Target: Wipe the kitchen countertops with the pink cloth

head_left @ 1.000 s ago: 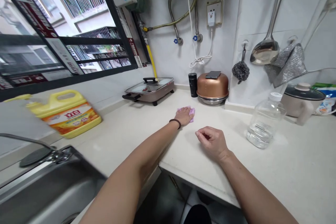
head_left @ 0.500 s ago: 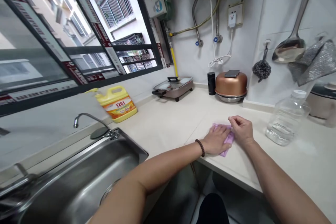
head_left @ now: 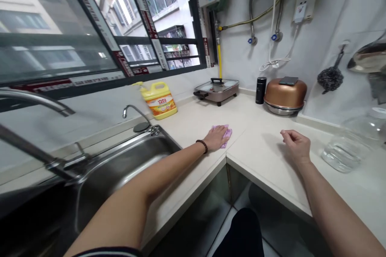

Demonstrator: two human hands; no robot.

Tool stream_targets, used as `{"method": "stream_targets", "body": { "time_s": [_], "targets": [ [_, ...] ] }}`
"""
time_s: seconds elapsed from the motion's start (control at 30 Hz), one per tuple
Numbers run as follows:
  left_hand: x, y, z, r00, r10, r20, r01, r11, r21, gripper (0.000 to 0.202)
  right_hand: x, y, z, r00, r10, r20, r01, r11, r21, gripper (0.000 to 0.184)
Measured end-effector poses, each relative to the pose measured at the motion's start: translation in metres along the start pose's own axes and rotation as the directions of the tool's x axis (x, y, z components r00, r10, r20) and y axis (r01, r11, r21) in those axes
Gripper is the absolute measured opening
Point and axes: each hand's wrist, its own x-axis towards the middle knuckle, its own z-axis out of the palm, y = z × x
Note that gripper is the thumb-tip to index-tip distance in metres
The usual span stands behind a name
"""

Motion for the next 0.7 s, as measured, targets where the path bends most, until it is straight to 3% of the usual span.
{"method": "stream_targets", "body": {
  "time_s": [0.13,0.27,0.57,0.63,0.7],
  "targets": [
    [-0.063,-0.003,0.009,0.993,0.111,-0.024,-0.112,0.993,-0.025,0.066,0.002,0.008,0.001,1.0,0.026,-0.001,-0.026,1.0,-0.011,0.046],
    [-0.136,0.0,0.008,0.991,0.13,-0.021,-0.132,0.988,-0.081,0.064,0.003,0.012,0.0,0.998,0.058,0.01,-0.058,0.998,-0.04,0.04],
    [-0.336,0.007,-0.021,1.0,-0.013,0.014,0.014,0.992,-0.123,0.06,0.003,0.018,0.002,0.993,0.092,0.067,-0.088,0.994,-0.068,0.034],
    [-0.369,0.005,-0.023,0.999,-0.033,0.03,0.037,0.992,-0.121,0.059,0.001,0.017,0.004,0.993,0.081,0.087,-0.075,0.994,-0.077,0.035],
    [-0.386,0.002,-0.022,0.998,-0.045,0.037,0.049,0.99,-0.129,0.058,0.001,0.015,0.005,0.993,0.079,0.088,-0.072,0.994,-0.076,0.036]
  ]
}}
